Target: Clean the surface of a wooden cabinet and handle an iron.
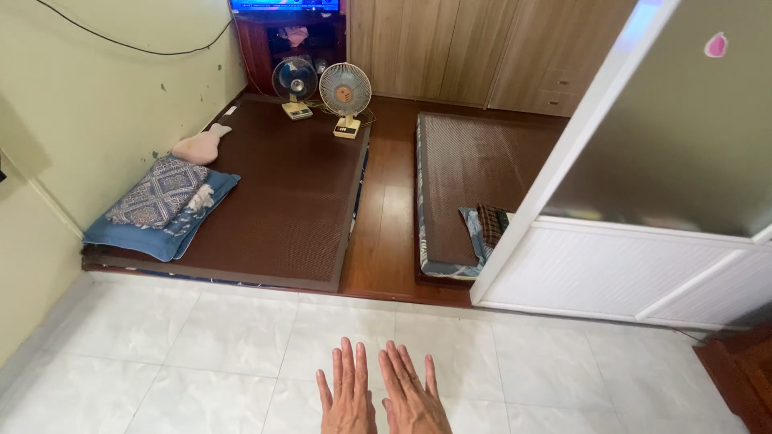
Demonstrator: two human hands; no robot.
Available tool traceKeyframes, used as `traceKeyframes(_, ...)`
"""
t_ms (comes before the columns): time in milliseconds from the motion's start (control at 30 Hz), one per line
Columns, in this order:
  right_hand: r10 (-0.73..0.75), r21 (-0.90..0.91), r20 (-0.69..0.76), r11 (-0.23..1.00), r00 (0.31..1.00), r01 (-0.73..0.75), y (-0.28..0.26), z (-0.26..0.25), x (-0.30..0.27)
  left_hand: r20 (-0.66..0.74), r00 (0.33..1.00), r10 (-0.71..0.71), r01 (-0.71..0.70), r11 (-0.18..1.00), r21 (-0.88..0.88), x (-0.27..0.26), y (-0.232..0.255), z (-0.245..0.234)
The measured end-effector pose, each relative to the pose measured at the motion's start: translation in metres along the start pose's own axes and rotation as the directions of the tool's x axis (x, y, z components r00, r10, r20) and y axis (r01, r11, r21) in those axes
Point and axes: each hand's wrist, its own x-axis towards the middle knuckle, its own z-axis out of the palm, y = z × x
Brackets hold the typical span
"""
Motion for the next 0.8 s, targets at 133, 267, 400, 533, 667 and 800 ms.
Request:
traceKeyframes(133, 0.005, 0.040, -0.028, 0.999, 1.000, -0.004, 0.028, -0.008, 0.045, -0.042, 0.999, 0.027, -0.027, 1.000, 0.006, 0.051, 0.007, -0.008)
traceKeyframes(267, 0.033, 0.007, 0.006, 0.999, 0.999, -0.033, 0.083, 0.028, 0.097, -0.167, 0.978, 0.126, -0.114, 0.990, 0.080, 0.118, -0.006, 0.017)
traceKeyframes(400, -0.111, -0.041, -0.056, 0.993, 0.992, 0.109, 0.147, 0.055, 0.155, -0.472, 0.879, 0.067, 0.004, 0.989, 0.149, 0.202, -0.016, 0.067)
traceKeyframes(533, -0.065, -0.012, 0.103, 0.998, 0.993, 0.066, 0.189, 0.054, 0.192, -0.183, 0.978, -0.099, 0.129, 0.979, 0.158, 0.261, -0.007, 0.068)
traceKeyframes(667, -0.145, -0.157, -0.104, 0.979, 0.984, 0.128, 0.222, 0.077, 0.216, -0.599, 0.797, 0.077, 0.008, 0.990, 0.138, 0.301, -0.010, 0.092)
traceKeyframes(800, -0.270, -0.417, -0.528, 0.908, 0.805, 0.031, 0.260, 0.133, 0.259, -0.794, 0.592, 0.141, -0.018, 0.987, 0.162, 0.361, -0.014, 0.109)
